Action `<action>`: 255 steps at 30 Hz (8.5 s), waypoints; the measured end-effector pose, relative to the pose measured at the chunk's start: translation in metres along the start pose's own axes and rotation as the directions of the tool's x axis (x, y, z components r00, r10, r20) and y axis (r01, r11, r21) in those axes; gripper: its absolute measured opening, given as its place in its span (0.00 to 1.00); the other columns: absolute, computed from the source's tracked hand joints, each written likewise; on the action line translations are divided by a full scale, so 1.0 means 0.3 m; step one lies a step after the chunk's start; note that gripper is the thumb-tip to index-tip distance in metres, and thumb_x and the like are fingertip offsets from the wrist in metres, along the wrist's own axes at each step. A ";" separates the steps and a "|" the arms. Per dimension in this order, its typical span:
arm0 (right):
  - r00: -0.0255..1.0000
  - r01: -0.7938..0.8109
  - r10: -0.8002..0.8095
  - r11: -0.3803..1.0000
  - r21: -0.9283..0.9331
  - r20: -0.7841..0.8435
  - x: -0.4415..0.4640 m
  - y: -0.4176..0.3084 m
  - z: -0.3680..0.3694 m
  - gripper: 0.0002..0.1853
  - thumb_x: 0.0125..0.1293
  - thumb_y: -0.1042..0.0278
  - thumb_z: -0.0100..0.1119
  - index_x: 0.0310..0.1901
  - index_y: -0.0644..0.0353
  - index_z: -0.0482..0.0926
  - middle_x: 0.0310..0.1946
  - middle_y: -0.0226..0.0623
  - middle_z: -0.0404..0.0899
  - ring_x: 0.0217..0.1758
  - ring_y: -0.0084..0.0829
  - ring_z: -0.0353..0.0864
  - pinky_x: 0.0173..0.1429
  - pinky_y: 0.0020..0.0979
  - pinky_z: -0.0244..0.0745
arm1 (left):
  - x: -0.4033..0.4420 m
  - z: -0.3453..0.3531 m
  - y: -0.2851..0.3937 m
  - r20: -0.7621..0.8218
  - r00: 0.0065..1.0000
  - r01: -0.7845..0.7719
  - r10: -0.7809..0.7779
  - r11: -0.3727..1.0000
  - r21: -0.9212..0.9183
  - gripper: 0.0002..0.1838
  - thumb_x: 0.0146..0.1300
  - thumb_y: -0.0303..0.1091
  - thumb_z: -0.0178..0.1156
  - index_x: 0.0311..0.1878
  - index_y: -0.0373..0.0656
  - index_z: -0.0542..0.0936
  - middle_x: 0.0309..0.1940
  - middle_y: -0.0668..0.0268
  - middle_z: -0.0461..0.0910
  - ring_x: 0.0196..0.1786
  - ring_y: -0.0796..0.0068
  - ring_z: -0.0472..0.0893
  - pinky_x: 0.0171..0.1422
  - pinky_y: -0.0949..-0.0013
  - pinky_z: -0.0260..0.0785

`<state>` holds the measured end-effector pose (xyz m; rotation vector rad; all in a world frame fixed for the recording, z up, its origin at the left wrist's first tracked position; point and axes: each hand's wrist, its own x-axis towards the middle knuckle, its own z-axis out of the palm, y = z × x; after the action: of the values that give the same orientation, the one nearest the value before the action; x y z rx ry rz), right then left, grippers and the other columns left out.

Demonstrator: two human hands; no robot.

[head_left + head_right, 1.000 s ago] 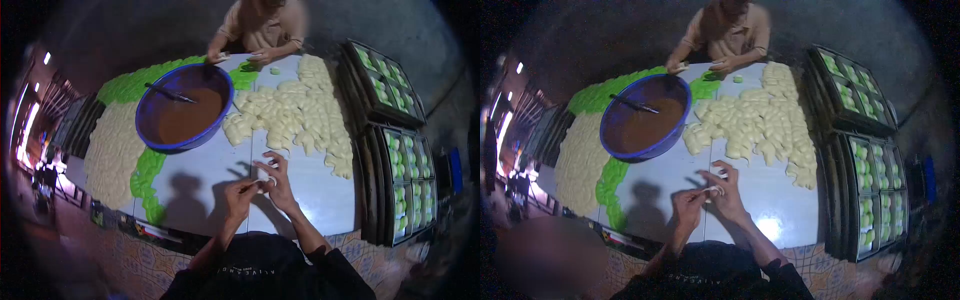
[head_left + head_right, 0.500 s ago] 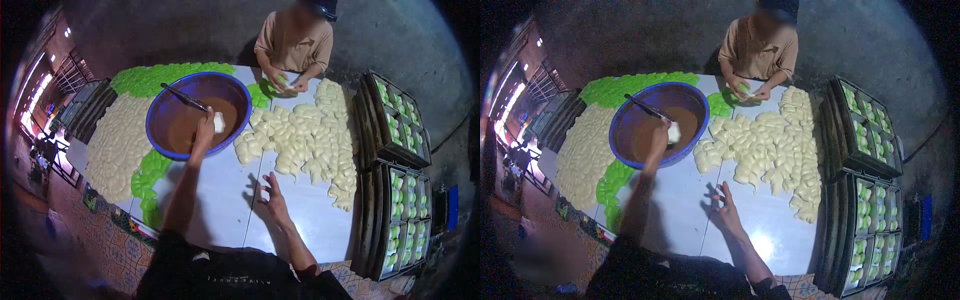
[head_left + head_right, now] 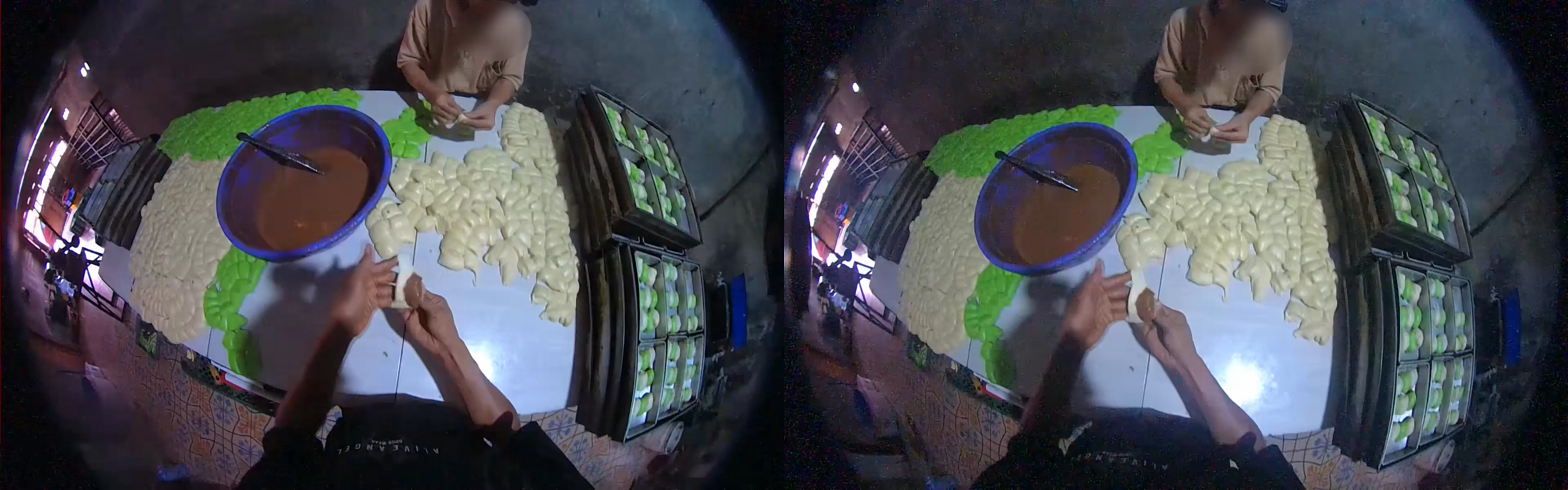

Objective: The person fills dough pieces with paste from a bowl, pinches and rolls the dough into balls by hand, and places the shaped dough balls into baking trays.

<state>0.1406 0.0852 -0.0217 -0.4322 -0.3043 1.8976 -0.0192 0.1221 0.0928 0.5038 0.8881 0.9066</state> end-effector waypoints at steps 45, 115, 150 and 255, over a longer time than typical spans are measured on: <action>0.833 0.443 0.361 0.018 -0.896 0.419 -0.014 0.661 0.342 0.24 0.54 0.69 0.67 0.54 0.66 0.77 0.46 0.52 0.81 0.43 0.42 0.81 0.55 0.33 0.75 | -0.708 -0.914 -0.424 -0.304 0.103 -0.088 0.947 0.313 0.946 0.34 0.52 0.16 0.52 0.67 0.37 0.64 0.61 0.49 0.70 0.66 0.50 0.68 0.70 0.57 0.60; 0.780 0.516 -0.341 -0.125 -0.847 0.525 -0.145 -0.010 0.155 0.20 0.58 0.78 0.62 0.54 0.61 0.77 0.48 0.40 0.74 0.50 0.39 0.73 0.53 0.33 0.71 | -0.161 -0.065 -0.207 0.148 0.874 -0.453 0.463 0.663 0.596 0.22 0.68 0.20 0.52 0.65 0.26 0.65 0.50 0.57 0.71 0.64 0.66 0.71 0.63 0.60 0.69; 0.869 0.008 -0.494 0.093 -0.996 -0.039 -0.027 -0.174 -0.115 0.19 0.58 0.72 0.59 0.51 0.68 0.76 0.47 0.57 0.74 0.50 0.54 0.76 0.56 0.43 0.72 | -0.009 -0.232 -0.454 -0.016 0.851 -0.457 0.525 0.755 0.469 0.11 0.63 0.19 0.55 0.49 0.34 0.74 0.39 0.59 0.80 0.46 0.69 0.80 0.54 0.67 0.73; 0.942 0.180 -0.314 0.185 -0.966 0.115 -0.028 -0.130 -0.190 0.18 0.62 0.77 0.54 0.55 0.65 0.76 0.48 0.48 0.80 0.50 0.46 0.80 0.57 0.35 0.73 | -0.140 -0.194 -0.401 -0.186 0.737 -0.566 0.650 0.743 0.358 0.11 0.64 0.29 0.55 0.47 0.35 0.74 0.38 0.61 0.75 0.44 0.68 0.79 0.53 0.65 0.74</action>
<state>0.2010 0.0916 -0.0557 -1.2498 -1.4705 1.0837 -0.0255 0.0227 -0.0058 0.9643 1.1634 1.5101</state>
